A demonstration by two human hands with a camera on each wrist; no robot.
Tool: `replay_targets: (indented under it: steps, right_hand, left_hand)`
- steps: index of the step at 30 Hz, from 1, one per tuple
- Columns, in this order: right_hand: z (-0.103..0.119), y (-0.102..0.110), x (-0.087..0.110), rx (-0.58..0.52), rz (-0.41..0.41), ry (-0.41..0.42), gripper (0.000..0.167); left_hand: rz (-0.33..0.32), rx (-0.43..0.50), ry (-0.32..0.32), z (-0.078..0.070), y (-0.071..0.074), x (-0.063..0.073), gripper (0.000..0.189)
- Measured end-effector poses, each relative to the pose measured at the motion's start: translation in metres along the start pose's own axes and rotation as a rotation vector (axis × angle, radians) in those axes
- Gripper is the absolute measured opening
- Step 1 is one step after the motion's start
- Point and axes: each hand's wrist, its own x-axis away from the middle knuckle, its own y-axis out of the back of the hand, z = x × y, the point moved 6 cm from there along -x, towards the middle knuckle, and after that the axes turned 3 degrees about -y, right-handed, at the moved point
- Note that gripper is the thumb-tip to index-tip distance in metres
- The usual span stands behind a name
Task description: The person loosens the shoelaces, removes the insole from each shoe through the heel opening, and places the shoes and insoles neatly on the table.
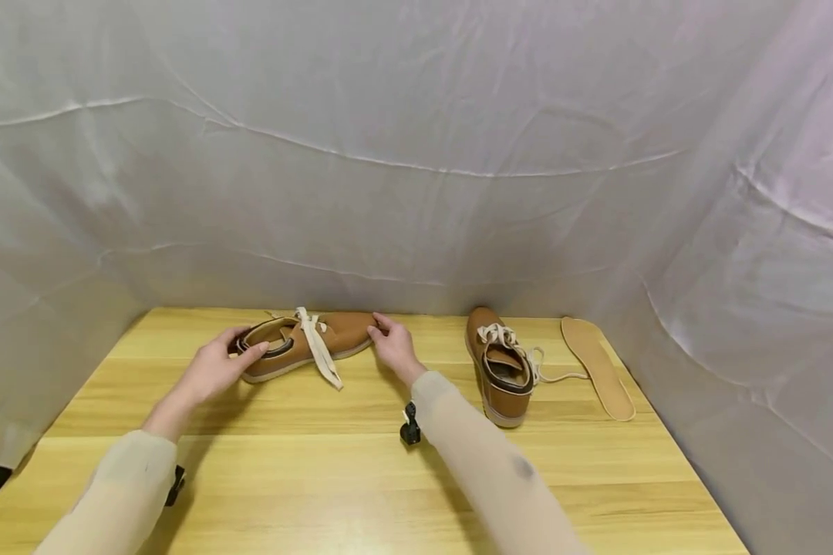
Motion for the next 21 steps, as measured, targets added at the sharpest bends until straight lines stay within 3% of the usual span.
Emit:
replay_targets:
  steps: [5,12,16,21]
  right_hand:
    - [-0.013,0.020,0.008,-0.046,-0.031,-0.045,0.036]
    - [-0.012,0.034,0.030,-0.120,0.023,-0.112,0.039]
    - [-0.001,0.042,0.048,-0.158,0.044,-0.103,0.041]
    - [0.013,0.053,0.077,-0.125,0.034,-0.060,0.042]
  left_hand:
    - [0.036,-0.010,-0.068,-0.025,-0.018,0.018,0.077]
    - [0.128,0.080,-0.078,-0.061,-0.052,0.046,0.080]
    - [0.144,0.140,-0.086,-0.079,-0.070,0.054,0.072]
    - [0.184,0.170,-0.122,-0.095,-0.088,0.058,0.067]
